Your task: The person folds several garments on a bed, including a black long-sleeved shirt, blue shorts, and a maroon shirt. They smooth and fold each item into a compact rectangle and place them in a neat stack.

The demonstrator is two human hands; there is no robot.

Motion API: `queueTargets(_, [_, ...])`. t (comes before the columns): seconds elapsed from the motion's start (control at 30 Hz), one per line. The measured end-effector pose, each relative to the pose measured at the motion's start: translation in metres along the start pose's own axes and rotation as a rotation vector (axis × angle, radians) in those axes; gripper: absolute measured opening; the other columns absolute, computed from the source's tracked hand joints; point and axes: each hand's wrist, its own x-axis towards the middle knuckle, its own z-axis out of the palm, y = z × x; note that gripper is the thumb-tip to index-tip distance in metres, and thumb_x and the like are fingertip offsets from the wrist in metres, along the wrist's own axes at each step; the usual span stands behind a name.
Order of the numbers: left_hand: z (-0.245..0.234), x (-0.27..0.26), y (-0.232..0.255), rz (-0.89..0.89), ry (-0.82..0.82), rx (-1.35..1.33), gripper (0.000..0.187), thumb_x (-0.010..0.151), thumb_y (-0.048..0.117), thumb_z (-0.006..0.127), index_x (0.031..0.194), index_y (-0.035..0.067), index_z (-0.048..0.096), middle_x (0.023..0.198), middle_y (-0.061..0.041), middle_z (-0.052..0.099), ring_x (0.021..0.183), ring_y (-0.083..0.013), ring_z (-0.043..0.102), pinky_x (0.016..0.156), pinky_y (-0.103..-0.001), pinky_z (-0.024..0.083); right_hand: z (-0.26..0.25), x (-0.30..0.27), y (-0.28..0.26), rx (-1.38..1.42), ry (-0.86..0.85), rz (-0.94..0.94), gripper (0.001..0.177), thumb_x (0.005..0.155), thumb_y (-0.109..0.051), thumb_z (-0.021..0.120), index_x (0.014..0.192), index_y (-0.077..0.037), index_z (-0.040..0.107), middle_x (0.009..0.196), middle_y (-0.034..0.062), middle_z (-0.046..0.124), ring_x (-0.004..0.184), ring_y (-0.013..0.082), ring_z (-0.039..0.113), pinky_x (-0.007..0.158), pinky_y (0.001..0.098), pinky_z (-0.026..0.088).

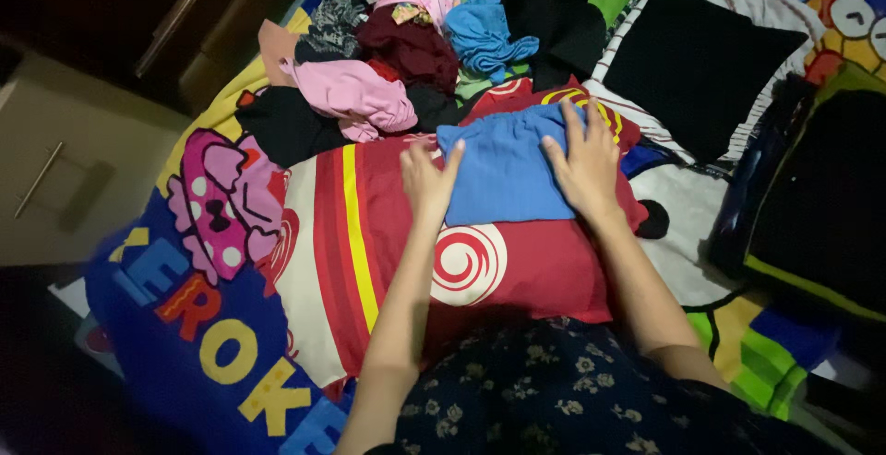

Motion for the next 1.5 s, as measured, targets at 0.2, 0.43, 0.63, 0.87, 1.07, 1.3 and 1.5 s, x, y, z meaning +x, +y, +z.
queueTargets(0.2, [-0.039, -0.019, 0.022, -0.147, -0.586, 0.301, 0.077, 0.076, 0.074, 0.074, 0.086, -0.001, 0.070, 0.095, -0.017, 0.069, 0.096, -0.0348, 0.066, 0.088, -0.049, 0.048, -0.021, 0.034, 0.001, -0.098, 0.026, -0.330, 0.059, 0.100, -0.047, 0.063, 0.147, -0.012, 0.054, 0.153, 0.0204, 0.050, 0.146, 0.0409, 0.043, 0.115, 0.0554, 0.034])
queueTargets(0.43, [-0.027, -0.033, -0.003, -0.323, -0.544, -0.680, 0.071, 0.078, 0.049, 0.081, 0.128, 0.002, 0.063, 0.123, -0.018, 0.069, 0.116, -0.0366, 0.064, 0.104, -0.051, 0.046, -0.003, 0.087, -0.009, -0.174, -0.619, -0.337, 0.073, 0.087, -0.069, 0.058, 0.138, -0.016, 0.065, 0.130, 0.0200, 0.063, 0.127, 0.0402, 0.053, 0.106, 0.0515, 0.038])
queueTargets(0.63, [-0.024, -0.038, 0.002, -0.868, -0.365, -2.089, 0.071, 0.089, 0.040, 0.074, 0.144, 0.005, 0.048, 0.146, -0.018, 0.051, 0.135, -0.0370, 0.047, 0.113, -0.055, 0.037, -0.005, 0.064, 0.017, 0.110, -0.815, -0.068, 0.081, 0.092, -0.068, 0.062, 0.135, 0.001, 0.061, 0.128, 0.0254, 0.064, 0.117, 0.0353, 0.062, 0.099, 0.0415, 0.047])
queueTargets(0.87, [-0.021, -0.058, 0.055, -0.807, -0.662, -1.572, 0.066, 0.094, 0.031, 0.062, 0.151, 0.018, 0.033, 0.155, -0.011, 0.043, 0.144, -0.0308, 0.045, 0.120, -0.055, 0.037, -0.024, -0.009, 0.013, 0.929, -0.575, 0.557, 0.071, 0.089, -0.044, 0.069, 0.144, -0.002, 0.053, 0.132, 0.0150, 0.068, 0.117, 0.0208, 0.066, 0.097, 0.0308, 0.052])
queueTargets(1.07, [0.000, -0.046, 0.066, -0.977, -0.914, -1.677, 0.071, 0.103, 0.045, 0.054, 0.154, -0.001, 0.037, 0.154, -0.019, 0.048, 0.140, -0.0341, 0.049, 0.116, -0.050, 0.039, -0.038, -0.004, 0.035, 1.426, -0.599, 0.611, 0.074, 0.091, -0.031, 0.067, 0.155, -0.005, 0.041, 0.146, 0.0115, 0.057, 0.127, 0.0200, 0.060, 0.107, 0.0358, 0.048])
queueTargets(1.3, [0.058, -0.019, 0.094, -0.955, -1.109, -1.704, 0.070, 0.105, 0.047, 0.056, 0.153, -0.001, 0.041, 0.147, -0.018, 0.056, 0.134, -0.0310, 0.056, 0.115, -0.047, 0.043, -0.044, -0.029, 0.073, 1.841, -0.216, 0.577, 0.076, 0.089, -0.009, 0.066, 0.160, -0.004, 0.037, 0.153, 0.0157, 0.052, 0.138, 0.0284, 0.052, 0.115, 0.0401, 0.042])
queueTargets(1.5, [0.114, -0.018, 0.129, -0.668, -1.010, -1.331, 0.082, 0.088, 0.014, 0.073, 0.158, 0.015, 0.031, 0.145, -0.012, 0.051, 0.132, -0.0273, 0.053, 0.109, -0.044, 0.047, -0.051, -0.030, 0.103, 1.755, 0.058, 0.413, 0.082, 0.087, -0.005, 0.067, 0.161, -0.014, 0.032, 0.158, 0.0160, 0.042, 0.143, 0.0308, 0.047, 0.117, 0.0450, 0.041])
